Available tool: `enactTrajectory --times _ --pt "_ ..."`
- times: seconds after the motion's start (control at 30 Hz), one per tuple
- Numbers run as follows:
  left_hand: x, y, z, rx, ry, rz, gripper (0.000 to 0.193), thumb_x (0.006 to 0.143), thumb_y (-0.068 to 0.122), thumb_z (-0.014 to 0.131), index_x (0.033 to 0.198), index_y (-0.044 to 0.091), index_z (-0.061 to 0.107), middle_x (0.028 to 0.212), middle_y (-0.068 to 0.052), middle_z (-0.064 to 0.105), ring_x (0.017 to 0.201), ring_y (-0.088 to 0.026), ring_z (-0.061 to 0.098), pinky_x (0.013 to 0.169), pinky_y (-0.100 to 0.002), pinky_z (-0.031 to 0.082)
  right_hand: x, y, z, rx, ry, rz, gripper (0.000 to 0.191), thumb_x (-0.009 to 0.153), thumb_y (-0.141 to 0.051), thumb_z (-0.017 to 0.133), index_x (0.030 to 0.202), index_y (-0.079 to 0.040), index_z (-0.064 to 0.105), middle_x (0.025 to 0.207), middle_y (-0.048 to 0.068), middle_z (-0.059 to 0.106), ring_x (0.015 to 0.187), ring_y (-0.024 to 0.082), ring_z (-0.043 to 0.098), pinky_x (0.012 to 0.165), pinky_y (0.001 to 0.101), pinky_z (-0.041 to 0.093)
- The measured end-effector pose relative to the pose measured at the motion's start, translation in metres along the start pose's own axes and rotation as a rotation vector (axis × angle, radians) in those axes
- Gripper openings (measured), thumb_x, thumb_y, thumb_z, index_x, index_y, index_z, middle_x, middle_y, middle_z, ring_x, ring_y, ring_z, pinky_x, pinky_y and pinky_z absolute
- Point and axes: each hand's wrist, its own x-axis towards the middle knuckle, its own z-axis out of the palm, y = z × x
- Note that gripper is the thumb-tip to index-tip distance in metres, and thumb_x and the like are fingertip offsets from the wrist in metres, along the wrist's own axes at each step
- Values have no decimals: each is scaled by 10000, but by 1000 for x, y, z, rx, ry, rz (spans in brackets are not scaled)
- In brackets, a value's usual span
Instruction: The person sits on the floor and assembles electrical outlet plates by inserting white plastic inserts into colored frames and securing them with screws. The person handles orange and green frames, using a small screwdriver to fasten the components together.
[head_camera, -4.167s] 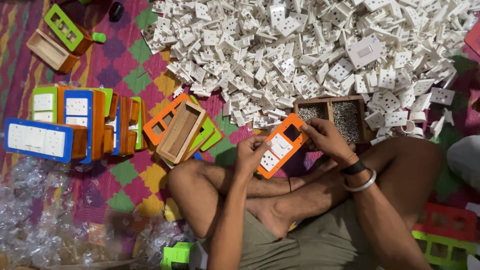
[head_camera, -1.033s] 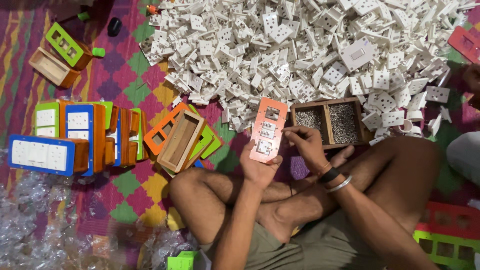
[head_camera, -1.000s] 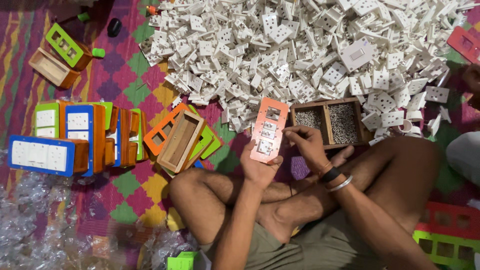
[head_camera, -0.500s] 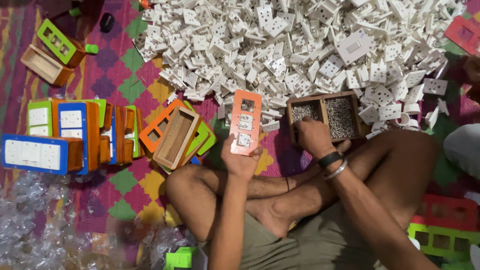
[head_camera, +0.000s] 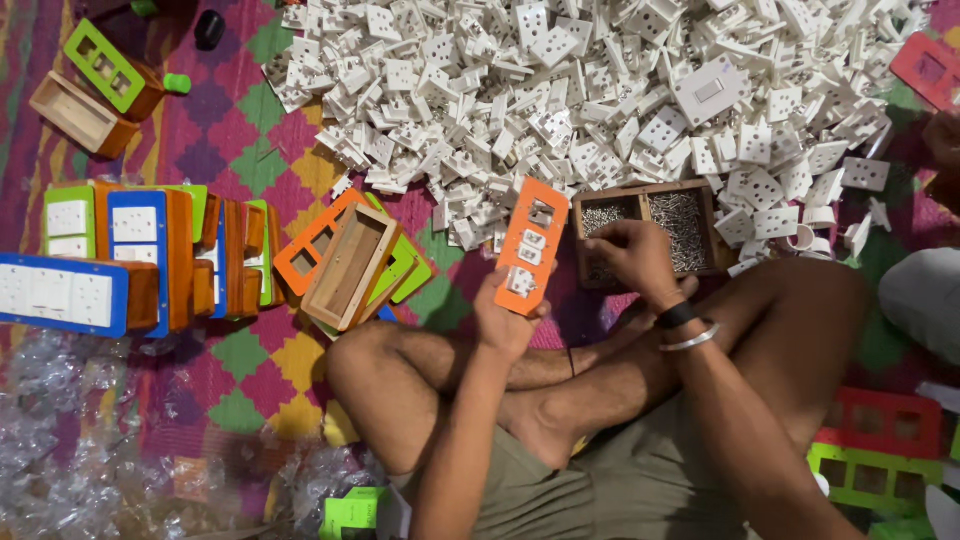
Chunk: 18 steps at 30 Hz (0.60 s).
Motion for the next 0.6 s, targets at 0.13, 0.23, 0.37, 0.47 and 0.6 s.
enactTrajectory --times 0.13,0.23,0.37,0.47,0.6 --pt "-5 -6 6 3 -21 -30 427 942 397 547 1262 117 594 1108 -35 677 940 -143 631 618 -321 455 -7 -5 9 630 -214 122 130 904 -89 743 1016 -28 766 889 61 777 736 121 724 660 243 600" --pt "-4 -9 4 -16 -50 -26 386 985 398 574 1245 113 590 1040 -27 648 846 -147 581 639 -339 475 -13 -7 20 719 -217 233 99 918 -84 744 1001 -31 762 866 31 755 675 83 641 595 217 513" --pt "-3 -12 2 11 -15 -37 403 952 406 569 1234 119 594 1045 -30 661 846 -141 591 632 -335 476 -16 -7 30 867 -224 285 93 924 -106 746 981 -36 768 822 16 728 670 61 611 586 206 476" --pt "-4 -11 2 2 -11 -32 400 957 404 565 1235 118 590 1048 -26 657 851 -139 591 635 -333 477 -17 -7 34 833 -191 260 101 926 -125 749 974 -37 763 811 11 719 685 66 617 583 214 468" --pt "-5 -10 5 -30 -44 -16 400 976 401 562 1247 108 587 1043 -26 644 867 -139 590 646 -333 484 -19 -5 39 731 -127 217 124 931 -134 741 969 -18 759 788 6 708 661 55 603 568 210 471"
